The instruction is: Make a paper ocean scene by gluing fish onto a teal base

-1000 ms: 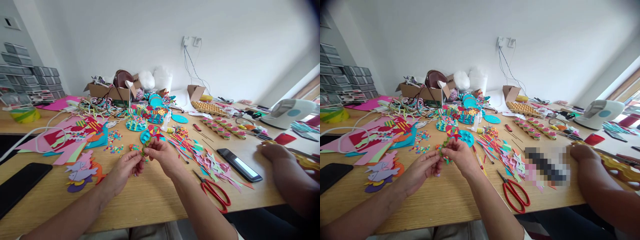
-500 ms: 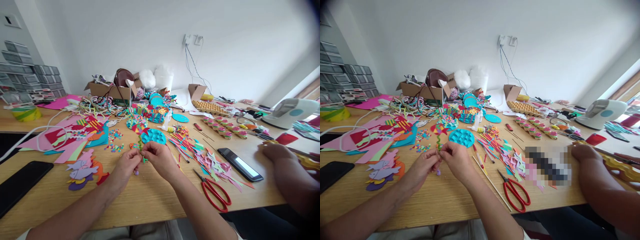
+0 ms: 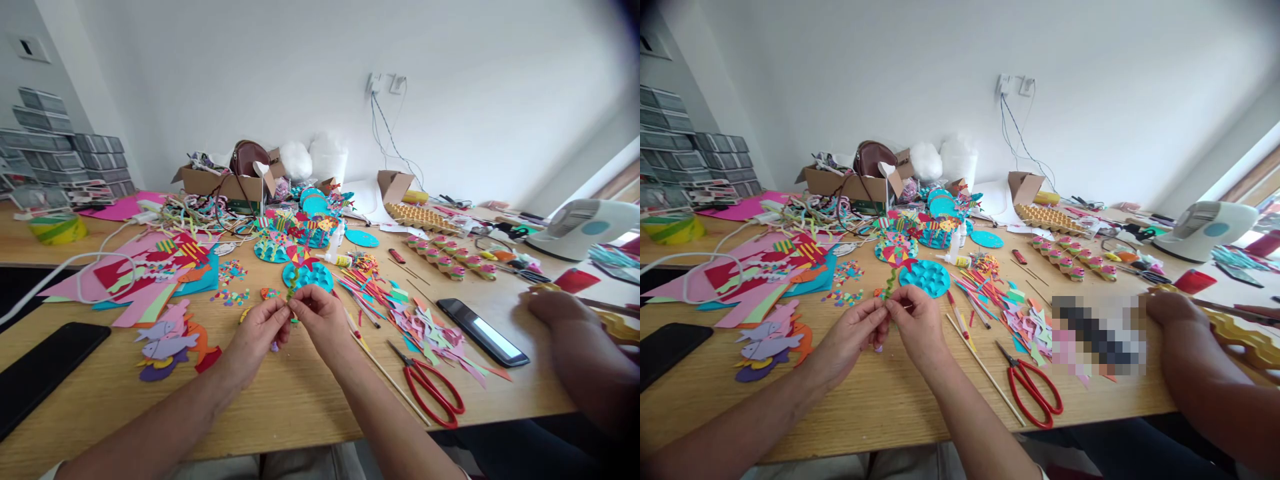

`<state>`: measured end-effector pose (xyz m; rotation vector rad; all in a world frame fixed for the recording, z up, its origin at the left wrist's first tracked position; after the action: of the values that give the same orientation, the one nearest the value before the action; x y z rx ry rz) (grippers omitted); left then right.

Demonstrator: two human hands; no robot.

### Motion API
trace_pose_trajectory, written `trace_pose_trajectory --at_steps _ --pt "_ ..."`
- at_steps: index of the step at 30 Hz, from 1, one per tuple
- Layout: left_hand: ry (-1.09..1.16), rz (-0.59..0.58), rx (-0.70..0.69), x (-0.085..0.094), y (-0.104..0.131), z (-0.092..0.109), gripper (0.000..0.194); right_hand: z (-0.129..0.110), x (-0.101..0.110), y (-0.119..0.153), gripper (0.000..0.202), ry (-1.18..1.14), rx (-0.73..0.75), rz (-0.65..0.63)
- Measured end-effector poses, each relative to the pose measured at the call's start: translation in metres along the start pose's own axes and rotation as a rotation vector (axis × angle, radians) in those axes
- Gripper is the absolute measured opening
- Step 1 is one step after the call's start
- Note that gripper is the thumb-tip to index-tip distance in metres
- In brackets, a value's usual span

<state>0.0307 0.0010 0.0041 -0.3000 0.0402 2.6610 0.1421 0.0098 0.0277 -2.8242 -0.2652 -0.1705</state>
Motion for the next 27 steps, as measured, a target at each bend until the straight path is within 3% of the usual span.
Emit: trace_pose_trajectory --at_steps 7,17,23,27 --pt "-0.08 0.039 0.032 0.003 -0.002 -0.001 0.023 0.003 -0.003 0.002 0.008 -0.014 -0.054 -0.014" --pt "-0.046 0.023 0.081 0.007 0.0 -0.003 0.016 0.003 -0.006 0.004 0.014 0.236 0.008 -0.081" --pt "0.2 0.043 0.114 0.005 0.002 -0.01 0.014 0.0 -0.008 0.005 0.018 0.334 0.007 -0.066" --pt "0.45 0.097 0.216 -0.001 0.004 -0.016 0.012 0.008 -0.007 0.002 0.018 0.256 -0.044 -0.078"
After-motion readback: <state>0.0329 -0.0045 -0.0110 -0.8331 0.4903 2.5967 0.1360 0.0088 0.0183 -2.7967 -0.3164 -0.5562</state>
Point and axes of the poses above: each hand's wrist, its own y-axis away from the middle knuckle, its own x-axis out of the back of the hand, z = x × y, the point moved 4 cm from there along -y, towards the middle knuckle, and after that the axes turned 11 degrees about -z, right-handed, at the moved point
